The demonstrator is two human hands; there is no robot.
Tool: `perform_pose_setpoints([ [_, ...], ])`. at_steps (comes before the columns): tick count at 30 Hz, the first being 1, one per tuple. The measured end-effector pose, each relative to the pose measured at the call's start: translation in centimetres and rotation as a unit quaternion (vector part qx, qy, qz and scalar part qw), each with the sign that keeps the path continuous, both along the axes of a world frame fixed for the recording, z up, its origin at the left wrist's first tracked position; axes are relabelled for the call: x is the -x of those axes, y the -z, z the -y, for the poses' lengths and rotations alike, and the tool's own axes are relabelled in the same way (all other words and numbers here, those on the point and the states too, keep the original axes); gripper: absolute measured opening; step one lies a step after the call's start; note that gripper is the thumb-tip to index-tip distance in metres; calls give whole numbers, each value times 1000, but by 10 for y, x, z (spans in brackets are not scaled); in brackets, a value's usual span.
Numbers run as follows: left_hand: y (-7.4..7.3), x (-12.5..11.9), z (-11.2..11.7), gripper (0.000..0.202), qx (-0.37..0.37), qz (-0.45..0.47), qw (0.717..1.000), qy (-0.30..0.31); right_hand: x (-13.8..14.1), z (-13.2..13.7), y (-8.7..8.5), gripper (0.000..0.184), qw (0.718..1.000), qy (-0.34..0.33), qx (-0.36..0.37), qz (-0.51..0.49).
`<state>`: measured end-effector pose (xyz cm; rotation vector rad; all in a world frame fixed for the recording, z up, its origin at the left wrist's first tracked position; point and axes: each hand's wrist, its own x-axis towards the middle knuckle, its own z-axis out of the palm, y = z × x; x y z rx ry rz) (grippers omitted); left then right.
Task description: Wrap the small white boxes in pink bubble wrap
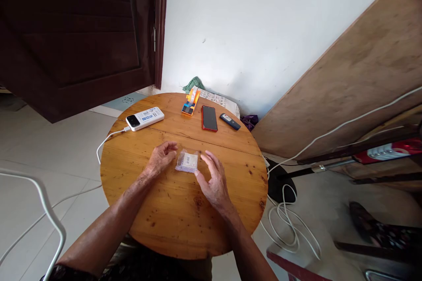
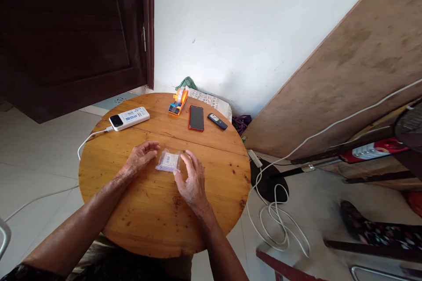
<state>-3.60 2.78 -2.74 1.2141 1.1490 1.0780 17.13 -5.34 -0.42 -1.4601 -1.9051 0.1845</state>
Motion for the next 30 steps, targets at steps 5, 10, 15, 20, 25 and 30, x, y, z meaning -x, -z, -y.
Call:
perform_pose_setpoints([
  [5,-5,-1,7,59,-40,-86,994,48,-5,-15,1,86,993,-54,104,9],
  [10,-8,-4,13,59,-101,-188,973,81,-3,-34,-4,84,986,-107,130,1],
  [15,-9,-8,15,53,-104,-162,978,86,2,-35,-4,66,986,-97,129,-40],
  [20,-7,-10,14,53,-117,-161,978,65,3,-31,1,61,989,-91,109,-36],
  [25,-2,-10,11,52,-105,-83,987,90,3,-31,6,60,990,-84,102,-41],
  [30,-3,-10,11,47,-74,-49,992,92,4,-30,8,58,992,-78,93,-35],
])
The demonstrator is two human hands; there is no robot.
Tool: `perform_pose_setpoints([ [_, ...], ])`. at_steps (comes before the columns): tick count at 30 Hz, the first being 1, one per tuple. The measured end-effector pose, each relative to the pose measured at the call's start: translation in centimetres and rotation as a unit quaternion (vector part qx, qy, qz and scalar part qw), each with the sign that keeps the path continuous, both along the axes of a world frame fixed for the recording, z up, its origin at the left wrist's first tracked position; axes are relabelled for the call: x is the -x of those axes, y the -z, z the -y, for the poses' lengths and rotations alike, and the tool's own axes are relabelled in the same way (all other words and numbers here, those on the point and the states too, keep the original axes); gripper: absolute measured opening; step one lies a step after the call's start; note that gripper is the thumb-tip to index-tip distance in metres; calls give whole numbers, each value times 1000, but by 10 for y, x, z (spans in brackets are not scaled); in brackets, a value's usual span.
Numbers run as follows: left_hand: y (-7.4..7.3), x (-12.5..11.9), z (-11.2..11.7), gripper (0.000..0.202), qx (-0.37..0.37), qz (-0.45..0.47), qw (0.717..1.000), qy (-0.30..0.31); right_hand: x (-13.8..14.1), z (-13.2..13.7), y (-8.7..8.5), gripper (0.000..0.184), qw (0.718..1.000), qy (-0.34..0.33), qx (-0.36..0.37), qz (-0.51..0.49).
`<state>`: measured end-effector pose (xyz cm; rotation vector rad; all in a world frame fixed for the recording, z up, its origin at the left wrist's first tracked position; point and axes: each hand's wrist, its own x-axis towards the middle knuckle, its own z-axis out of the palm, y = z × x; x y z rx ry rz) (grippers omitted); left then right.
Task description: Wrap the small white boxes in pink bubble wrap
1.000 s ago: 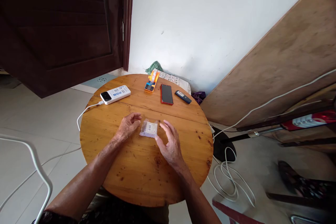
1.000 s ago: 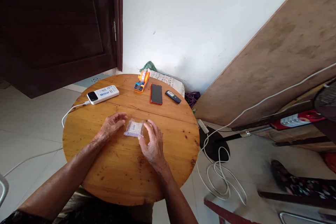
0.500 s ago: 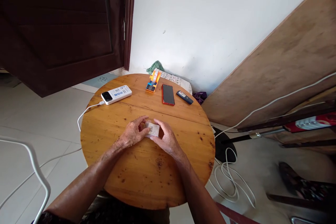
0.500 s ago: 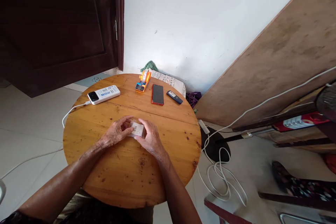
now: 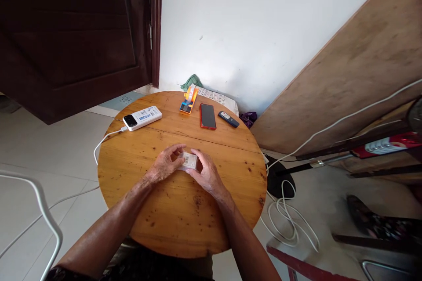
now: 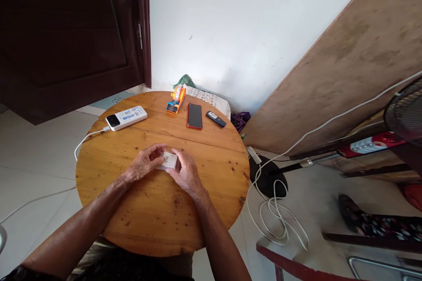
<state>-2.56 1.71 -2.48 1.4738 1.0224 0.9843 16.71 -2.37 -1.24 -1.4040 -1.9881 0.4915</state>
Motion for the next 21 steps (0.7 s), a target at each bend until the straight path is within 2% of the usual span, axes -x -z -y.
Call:
perform_pose_setpoints([
  [8,-2,1,1,60,30,51,998,16,-1,5,-5,58,999,3,-32,5],
  [13,-4,0,0,56,39,53,998,20,-2,5,-6,50,998,6,-55,13],
  [17,-5,-3,0,56,42,63,997,-1,-2,4,-6,47,998,2,-64,27],
  [21,-8,-2,0,55,66,97,992,-51,-5,6,-9,48,997,-6,-77,8],
])
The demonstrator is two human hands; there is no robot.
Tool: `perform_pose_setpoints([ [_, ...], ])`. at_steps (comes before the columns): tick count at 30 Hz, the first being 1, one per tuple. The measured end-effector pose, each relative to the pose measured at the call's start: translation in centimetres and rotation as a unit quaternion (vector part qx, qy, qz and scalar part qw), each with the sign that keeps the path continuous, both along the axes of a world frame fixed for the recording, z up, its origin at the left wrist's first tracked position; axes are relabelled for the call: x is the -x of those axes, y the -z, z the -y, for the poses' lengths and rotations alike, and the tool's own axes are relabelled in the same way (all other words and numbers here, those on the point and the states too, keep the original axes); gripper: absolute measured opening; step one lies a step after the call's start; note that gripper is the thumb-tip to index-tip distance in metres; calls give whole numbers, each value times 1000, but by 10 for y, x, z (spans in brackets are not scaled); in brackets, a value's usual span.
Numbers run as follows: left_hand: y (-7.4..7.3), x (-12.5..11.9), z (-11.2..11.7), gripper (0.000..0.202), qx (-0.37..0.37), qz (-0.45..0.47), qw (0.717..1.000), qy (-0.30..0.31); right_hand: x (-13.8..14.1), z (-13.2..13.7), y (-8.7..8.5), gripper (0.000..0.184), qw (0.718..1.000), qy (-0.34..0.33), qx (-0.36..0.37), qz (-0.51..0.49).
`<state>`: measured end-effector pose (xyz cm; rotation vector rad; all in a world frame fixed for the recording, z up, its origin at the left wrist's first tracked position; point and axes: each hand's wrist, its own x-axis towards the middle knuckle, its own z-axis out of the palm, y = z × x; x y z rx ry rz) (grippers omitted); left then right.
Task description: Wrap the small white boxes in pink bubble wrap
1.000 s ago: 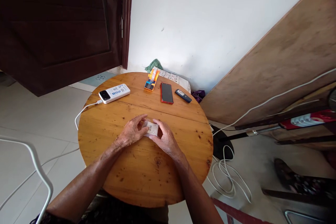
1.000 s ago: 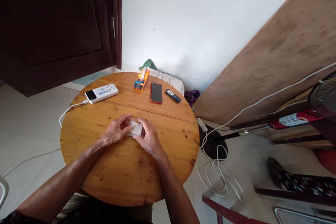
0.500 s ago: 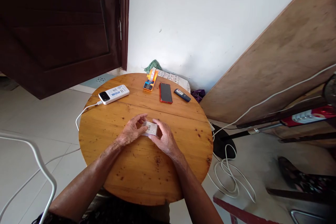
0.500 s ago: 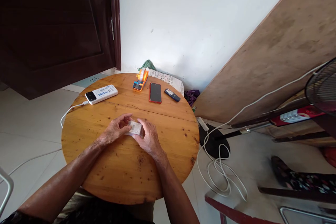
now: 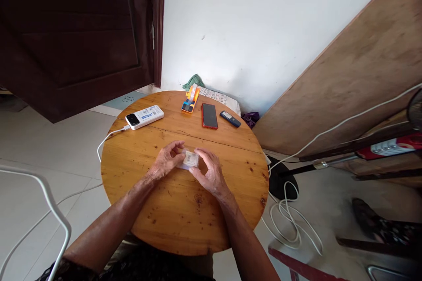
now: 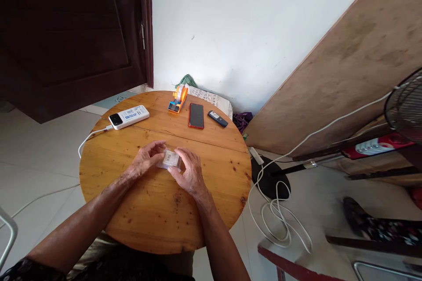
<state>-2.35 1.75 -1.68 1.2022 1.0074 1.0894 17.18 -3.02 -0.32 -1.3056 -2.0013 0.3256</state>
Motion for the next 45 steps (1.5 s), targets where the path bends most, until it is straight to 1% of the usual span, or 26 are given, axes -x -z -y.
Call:
perform_pose_setpoints([
  [4,-3,5,-3,49,58,58,993,-79,-6,2,-3,38,999,8,-10,-36],
  [7,-4,6,-5,45,86,85,986,-112,-8,2,-3,31,999,4,-13,-48],
  [13,-8,4,-6,42,103,95,983,-120,-4,0,-3,22,998,-3,-13,-63],
  [19,-5,1,-6,40,89,58,988,-115,1,-5,-5,19,1000,-9,-17,-21],
  [22,-5,1,-4,40,69,26,993,-98,2,-8,-8,14,1000,-7,-27,8],
  [26,-6,4,0,46,31,-25,999,-28,3,-11,-11,11,998,-3,-37,42],
  [29,-5,4,4,51,-29,-100,995,9,4,-12,-12,14,997,3,-58,56],
  [31,-4,3,7,55,-96,-172,980,14,5,-13,-14,16,996,8,-68,57],
  [33,-3,0,10,60,-166,-245,955,18,6,-15,-16,17,996,13,-68,50],
  [35,-2,-2,13,67,-210,-300,930,32,7,-18,-20,17,997,14,-61,38],
  [37,0,-3,15,73,-225,-334,914,52,8,-21,-23,17,998,11,-51,28],
  [40,5,-5,16,77,-232,-354,903,70,10,-26,-28,18,999,8,-33,23],
  [42,9,-6,16,80,-233,-350,905,66,10,-29,-31,18,999,8,-24,24],
  [45,12,-8,14,83,-226,-329,916,55,10,-35,-39,19,999,8,-17,28],
])
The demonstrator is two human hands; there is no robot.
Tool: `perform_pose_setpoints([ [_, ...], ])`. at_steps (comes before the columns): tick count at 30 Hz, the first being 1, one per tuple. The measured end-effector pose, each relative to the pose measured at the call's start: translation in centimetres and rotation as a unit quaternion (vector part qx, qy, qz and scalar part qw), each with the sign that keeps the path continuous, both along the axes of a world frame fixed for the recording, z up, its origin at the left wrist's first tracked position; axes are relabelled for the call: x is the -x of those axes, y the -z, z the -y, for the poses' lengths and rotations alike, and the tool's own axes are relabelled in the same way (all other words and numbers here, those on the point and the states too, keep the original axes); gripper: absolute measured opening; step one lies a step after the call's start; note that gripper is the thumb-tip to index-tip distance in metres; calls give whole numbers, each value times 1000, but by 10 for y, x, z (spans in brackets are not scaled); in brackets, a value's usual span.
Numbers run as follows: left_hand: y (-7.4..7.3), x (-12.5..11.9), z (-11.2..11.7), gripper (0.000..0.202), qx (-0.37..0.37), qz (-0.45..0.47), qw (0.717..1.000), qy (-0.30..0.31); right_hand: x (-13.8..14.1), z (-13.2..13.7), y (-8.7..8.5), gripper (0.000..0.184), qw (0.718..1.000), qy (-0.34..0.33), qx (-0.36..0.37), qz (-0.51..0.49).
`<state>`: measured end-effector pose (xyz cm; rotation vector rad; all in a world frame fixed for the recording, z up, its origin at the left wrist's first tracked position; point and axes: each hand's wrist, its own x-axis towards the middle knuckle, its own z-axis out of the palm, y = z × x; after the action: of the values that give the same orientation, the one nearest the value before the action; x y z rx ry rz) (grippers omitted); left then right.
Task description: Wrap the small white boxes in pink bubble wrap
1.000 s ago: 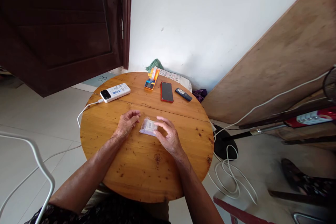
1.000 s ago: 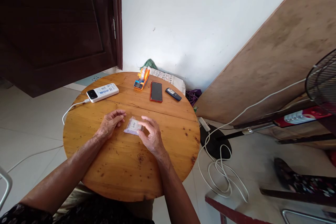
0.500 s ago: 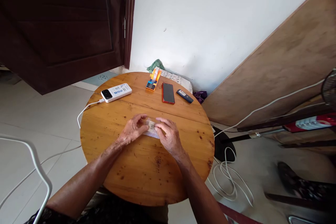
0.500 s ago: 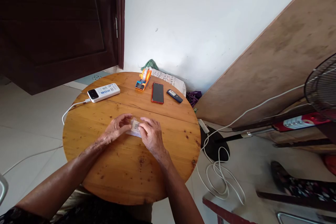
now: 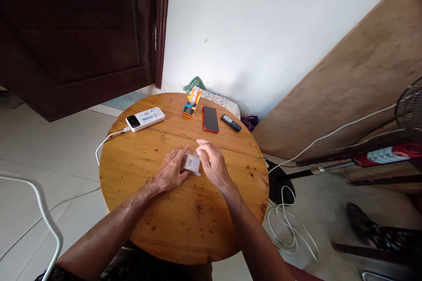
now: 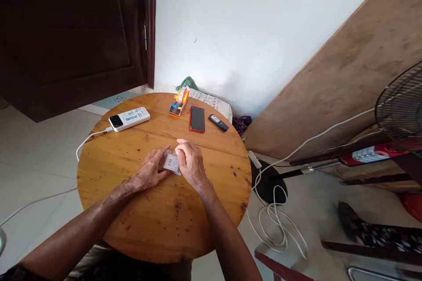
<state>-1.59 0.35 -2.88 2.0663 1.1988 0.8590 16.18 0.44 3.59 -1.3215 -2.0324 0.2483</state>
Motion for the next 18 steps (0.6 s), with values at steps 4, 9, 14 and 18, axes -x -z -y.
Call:
perform_pose_setpoints([
  [4,2,0,0,90,22,61,998,22,-4,-10,-18,19,1000,2,-6,2],
  [9,0,3,4,102,101,190,975,56,-11,-27,-49,18,999,6,-46,-13],
  [14,-13,6,5,99,178,285,936,102,-22,-51,-68,18,998,24,-45,-47],
  [18,-16,3,3,103,260,348,895,103,-29,-78,-57,17,997,38,-8,-65],
])
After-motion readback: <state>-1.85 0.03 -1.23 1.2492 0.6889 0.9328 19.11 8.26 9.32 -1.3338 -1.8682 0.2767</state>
